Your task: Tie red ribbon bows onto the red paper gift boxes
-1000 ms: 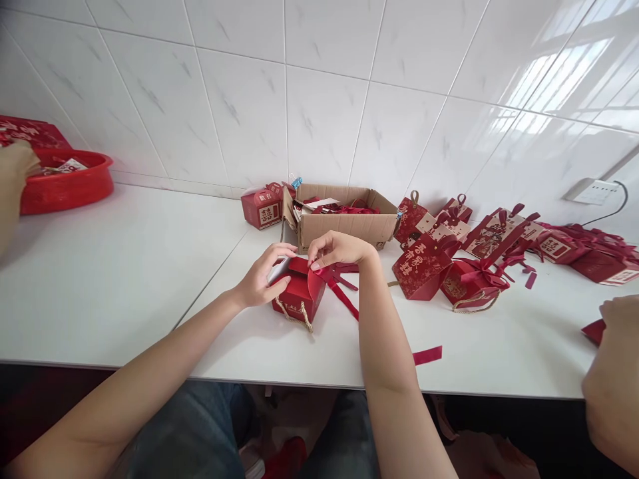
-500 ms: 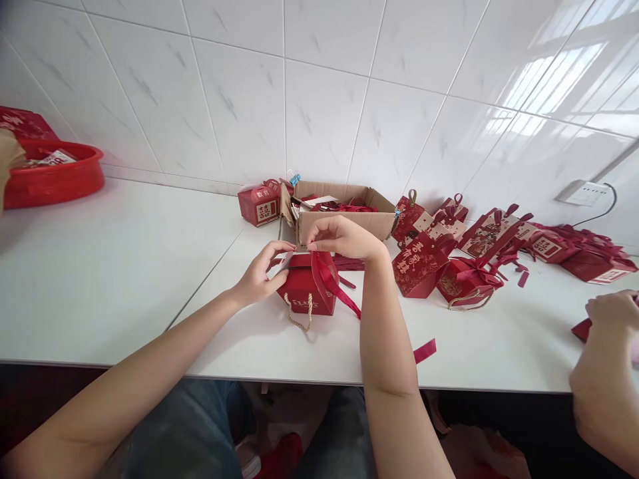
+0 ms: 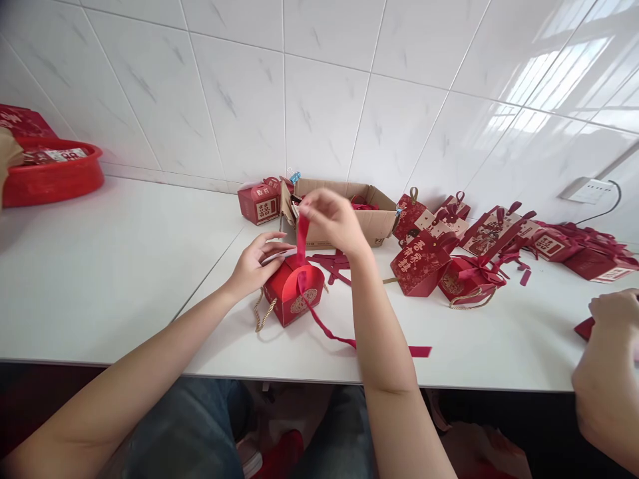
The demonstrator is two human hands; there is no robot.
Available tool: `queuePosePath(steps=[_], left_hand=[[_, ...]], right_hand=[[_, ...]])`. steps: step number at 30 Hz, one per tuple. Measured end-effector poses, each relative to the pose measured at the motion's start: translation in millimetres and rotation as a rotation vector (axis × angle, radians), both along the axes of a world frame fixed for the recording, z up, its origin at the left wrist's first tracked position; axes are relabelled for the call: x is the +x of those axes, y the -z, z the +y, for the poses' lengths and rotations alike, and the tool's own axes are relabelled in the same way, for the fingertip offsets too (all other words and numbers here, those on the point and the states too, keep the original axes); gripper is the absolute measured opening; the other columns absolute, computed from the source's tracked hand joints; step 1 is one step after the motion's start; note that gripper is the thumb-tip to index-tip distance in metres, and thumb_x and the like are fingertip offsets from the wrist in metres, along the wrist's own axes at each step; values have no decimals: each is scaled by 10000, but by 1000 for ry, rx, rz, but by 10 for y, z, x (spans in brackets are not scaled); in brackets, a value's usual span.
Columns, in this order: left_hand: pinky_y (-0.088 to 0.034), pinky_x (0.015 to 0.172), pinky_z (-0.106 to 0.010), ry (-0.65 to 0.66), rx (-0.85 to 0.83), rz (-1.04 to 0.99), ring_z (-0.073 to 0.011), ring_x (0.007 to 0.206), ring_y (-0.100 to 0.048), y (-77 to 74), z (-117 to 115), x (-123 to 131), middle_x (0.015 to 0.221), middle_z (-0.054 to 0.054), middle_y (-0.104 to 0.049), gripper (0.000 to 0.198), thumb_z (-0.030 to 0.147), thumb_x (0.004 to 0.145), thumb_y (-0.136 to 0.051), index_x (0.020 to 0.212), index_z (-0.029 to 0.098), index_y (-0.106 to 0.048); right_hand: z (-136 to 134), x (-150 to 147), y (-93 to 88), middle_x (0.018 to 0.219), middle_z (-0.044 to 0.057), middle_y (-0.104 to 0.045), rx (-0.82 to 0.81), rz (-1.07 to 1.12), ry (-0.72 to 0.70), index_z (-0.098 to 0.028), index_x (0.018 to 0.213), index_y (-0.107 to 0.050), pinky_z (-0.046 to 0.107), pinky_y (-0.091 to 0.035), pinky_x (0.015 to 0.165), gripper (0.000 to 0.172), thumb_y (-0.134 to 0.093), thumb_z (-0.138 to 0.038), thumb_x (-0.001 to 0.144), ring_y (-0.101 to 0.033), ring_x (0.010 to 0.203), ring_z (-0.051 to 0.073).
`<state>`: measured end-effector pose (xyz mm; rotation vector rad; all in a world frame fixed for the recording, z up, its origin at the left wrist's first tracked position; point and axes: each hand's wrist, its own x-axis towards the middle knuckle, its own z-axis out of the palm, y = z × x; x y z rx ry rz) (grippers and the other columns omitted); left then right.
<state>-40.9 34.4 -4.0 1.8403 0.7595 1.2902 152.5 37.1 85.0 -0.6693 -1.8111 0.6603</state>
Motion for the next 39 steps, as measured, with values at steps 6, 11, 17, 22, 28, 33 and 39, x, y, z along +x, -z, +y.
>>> queuePosePath(steps=[6,11,17,22,28,33,39], left_hand=[[-537,837,-324,-97,-4,131,-200,1034,-630,-11,0,-4,1067,-88,-657,215,214,785,-579,998,188,-584],[-513,793,-299,-144,-118,98,-183,933,-636,-36,7,6,989,-50,-672,200,232,746,-599,943,196,-609],[-460,699,-264,-186,-270,-7,-167,810,-611,-46,42,9,859,-15,-665,180,305,727,-610,860,184,-617],[-437,684,-255,-259,-203,-41,-148,753,-574,-1,72,15,788,4,-610,191,350,735,-618,815,181,-577],[-390,577,-226,-287,-120,8,-118,633,-518,6,56,6,731,22,-577,198,349,753,-621,860,201,-546],[-349,531,-220,-323,-21,63,-103,544,-434,0,54,-5,601,46,-478,187,354,774,-620,872,204,-567],[-426,618,-236,-320,23,87,-138,670,-562,-24,26,-6,752,-4,-648,187,331,778,-587,884,186,-636]], right_hand=[[-276,257,-268,822,-14,-503,289,459,227,-317,982,-477,237,-448,571,167,-517,-452,893,-580,689,109],[-444,312,-380,676,-44,-412,204,558,181,-306,876,-459,221,-331,430,242,-628,-469,812,-409,489,80],[-253,58,-166,611,-52,-520,-296,35,-30,-216,805,-466,199,-384,446,395,-736,-489,711,-480,486,69],[35,-122,101,638,-20,-581,-436,-255,5,-178,729,-498,216,-396,523,343,-750,-407,679,-520,563,90],[112,-234,202,581,-40,-528,-424,-389,90,-171,647,-507,226,-341,532,350,-762,-409,615,-450,557,88],[148,-263,263,600,-36,-537,-401,-355,96,-174,654,-517,228,-342,536,358,-774,-414,590,-466,575,97],[186,-281,309,609,-34,-547,-414,-355,119,-179,655,-509,231,-350,535,380,-789,-419,566,-479,576,103]])
